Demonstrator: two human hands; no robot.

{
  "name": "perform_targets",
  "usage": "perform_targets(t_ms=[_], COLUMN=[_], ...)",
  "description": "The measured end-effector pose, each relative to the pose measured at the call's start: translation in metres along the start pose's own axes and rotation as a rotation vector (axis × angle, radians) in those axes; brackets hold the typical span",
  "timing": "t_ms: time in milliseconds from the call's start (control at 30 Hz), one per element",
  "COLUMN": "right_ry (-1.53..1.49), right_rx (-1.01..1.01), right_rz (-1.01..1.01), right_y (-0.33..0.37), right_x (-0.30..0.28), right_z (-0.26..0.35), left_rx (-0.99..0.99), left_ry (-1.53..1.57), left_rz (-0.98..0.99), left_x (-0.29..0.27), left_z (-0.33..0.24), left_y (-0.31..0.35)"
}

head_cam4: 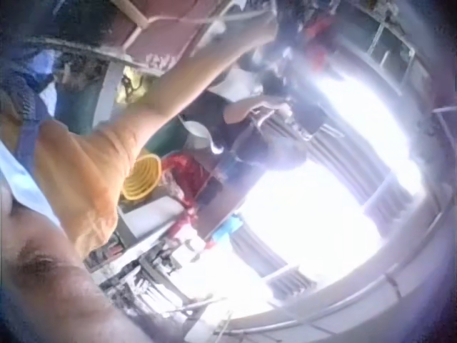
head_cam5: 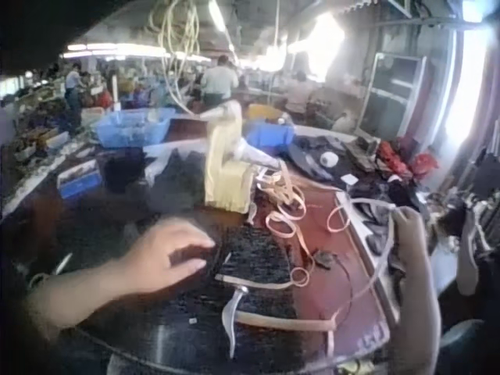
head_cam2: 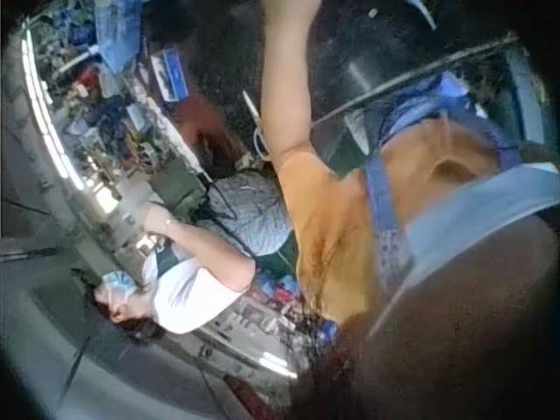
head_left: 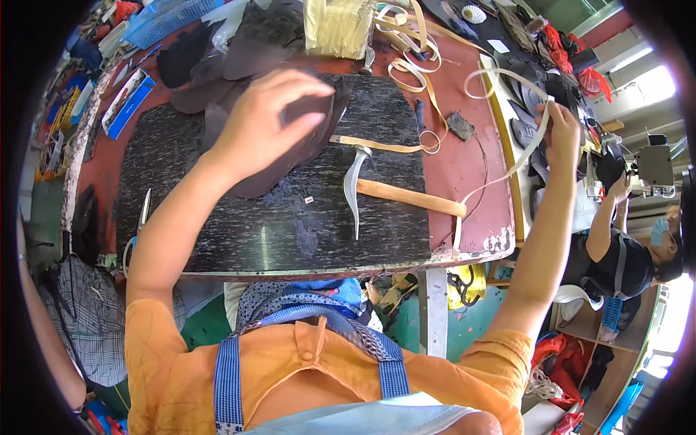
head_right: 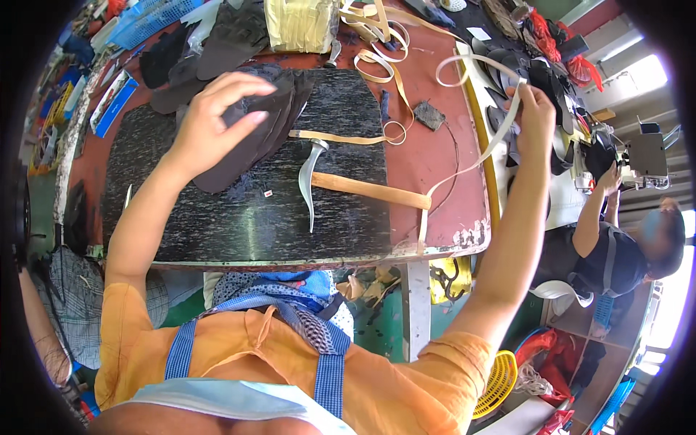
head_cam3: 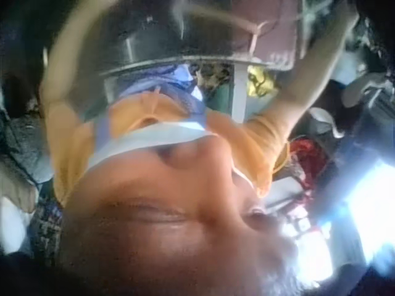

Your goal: Hammering leather shoe parts and applying adhesive strips on a factory workbench.

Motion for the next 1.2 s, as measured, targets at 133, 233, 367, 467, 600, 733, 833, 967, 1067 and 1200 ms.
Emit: perform_targets(t_ms=[133, 233, 367, 467, 600, 733, 833, 967, 1067, 1200], right_ry=[0.522, 1.009, 0.603, 0.852, 0.976, 0.557, 0.347, -0.038, -0.857, -1.355], right_rx=[-0.218, -0.801, -0.426, -0.53, -0.456, -0.78, -0.835, -0.518, -0.286, -0.084], right_rz=[0.057, -0.247, 0.274, 0.035, 0.053, 0.121, 0.233, 0.317, 0.446, 0.918], right_y=[-0.017, -0.001, 0.025, -0.005, -0.017, 0.029, 0.102, 0.184, 0.194, 0.187], right_x=[-0.007, 0.046, 0.173, 0.228, 0.252, 0.217, 0.16, 0.097, 0.065, 0.03], right_z=[0.01, -0.001, 0.008, -0.025, -0.032, 0.025, 0.087, 0.133, 0.112, 0.115], left_rx=[0.0, -0.056, -0.129, -0.102, -0.178, -0.016, 0.177, -0.022, -0.189, -0.154], left_ry=[0.088, 0.094, 0.085, 0.069, 0.08, 0.019, 0.097, 0.811, 0.88, 0.798], left_rz=[0.115, 0.206, 0.227, 0.165, 0.114, -0.063, -0.149, 0.064, 0.084, 0.258], left_x=[0.038, 0.057, 0.051, 0.043, 0.015, 0.008, 0.037, 0.078, 0.103, 0.109], left_z=[0.005, 0.02, 0.013, 0.005, 0.0, -0.003, -0.013, -0.043, -0.063, -0.05], left_y=[-0.039, -0.028, -0.002, 0.0, 0.008, -0.009, -0.056, -0.066, -0.036, 0.027])
Point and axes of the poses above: each hand's wrist, its own y-axis away from the middle knuckle, its own x-axis out of the palm, z = x × y, the point moved 1 cm from there along -y, towards the middle knuckle, and after that the axes turned 13 degrees about y, right-handed, at the moved point
